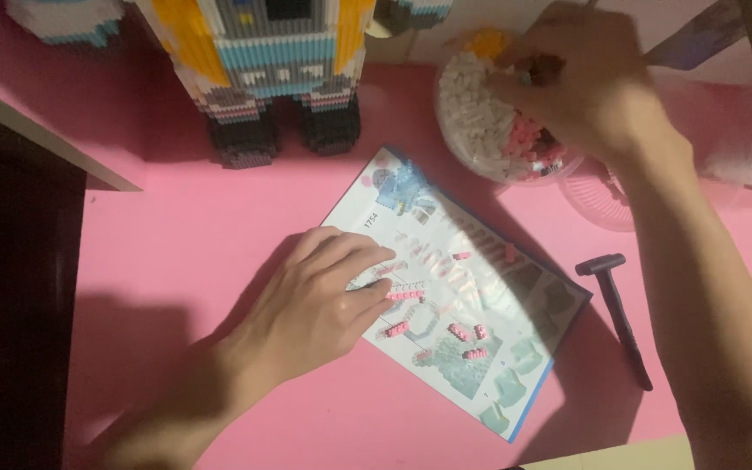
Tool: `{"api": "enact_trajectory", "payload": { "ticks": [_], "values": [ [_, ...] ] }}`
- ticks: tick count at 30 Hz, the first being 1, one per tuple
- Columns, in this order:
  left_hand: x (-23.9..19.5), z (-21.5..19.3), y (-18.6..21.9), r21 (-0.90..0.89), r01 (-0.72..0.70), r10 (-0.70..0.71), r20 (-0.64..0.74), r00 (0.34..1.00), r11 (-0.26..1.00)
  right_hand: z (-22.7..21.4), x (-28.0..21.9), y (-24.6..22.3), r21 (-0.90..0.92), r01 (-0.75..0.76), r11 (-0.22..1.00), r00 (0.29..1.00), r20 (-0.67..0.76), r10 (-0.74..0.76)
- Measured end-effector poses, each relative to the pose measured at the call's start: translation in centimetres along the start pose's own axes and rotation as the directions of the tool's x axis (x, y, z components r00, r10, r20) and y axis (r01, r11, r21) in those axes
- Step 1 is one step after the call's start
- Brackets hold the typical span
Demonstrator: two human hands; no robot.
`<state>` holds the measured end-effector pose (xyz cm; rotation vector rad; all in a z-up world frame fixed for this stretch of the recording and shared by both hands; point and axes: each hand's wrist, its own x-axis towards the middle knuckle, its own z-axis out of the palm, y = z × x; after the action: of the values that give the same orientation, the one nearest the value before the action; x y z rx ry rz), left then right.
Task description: Assembling a small figure using micro building blocks, following an instruction manual and using a small hammer to secure pieces.
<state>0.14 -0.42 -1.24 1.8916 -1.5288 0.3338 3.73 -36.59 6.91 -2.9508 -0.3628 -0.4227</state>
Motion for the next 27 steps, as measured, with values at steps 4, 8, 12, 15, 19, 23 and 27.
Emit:
{"api": "enact_trajectory", "payload": {
  "ticks": [4, 8, 12, 15, 19, 23, 27],
  "values": [
    [0.1, -0.1, 0.0, -0.006, 0.003, -0.003, 0.012, 1.000, 1.000, -3.3, -3.3, -3.7, 0.159, -0.131, 0.979, 0.991, -0.008, 0.134],
    [0.4, -1.0, 0.3, 0.018, 0.014, -0.015, 0.014, 1.000, 1.000, -5.4, -7.2, -6.9, 0.482, -0.141, 0.865, 0.990, 0.053, 0.132],
    [0.7, -1.8, 0.3, 0.064, 0.019, -0.023, 0.062, 0.998, 0.998, -3.3, -11.2, -7.2, 0.797, -0.251, 0.550, 0.965, 0.250, 0.079],
    [0.5, -1.5, -0.1, 0.069, 0.062, -0.061, -0.020, 0.998, 0.996, -1.0, -12.7, -8.1, 0.640, -0.242, 0.729, 0.931, 0.366, -0.012],
    [0.3, -1.6, -0.3, 0.023, 0.067, -0.068, 0.060, 0.996, 0.997, -0.7, -11.5, -11.9, 0.766, -0.344, 0.543, 0.922, 0.384, 0.042],
    [-0.7, -0.8, -0.6, 0.050, 0.064, -0.070, 0.137, 0.988, 0.997, 0.6, -11.5, -13.6, 0.563, 0.033, 0.826, 0.993, 0.073, -0.089],
    [0.1, -1.2, -0.2, 0.004, 0.002, -0.002, 0.067, 0.998, 1.000, 2.7, -13.0, -14.2, 0.571, 0.047, 0.820, 0.998, 0.010, -0.065]
  ]
}}
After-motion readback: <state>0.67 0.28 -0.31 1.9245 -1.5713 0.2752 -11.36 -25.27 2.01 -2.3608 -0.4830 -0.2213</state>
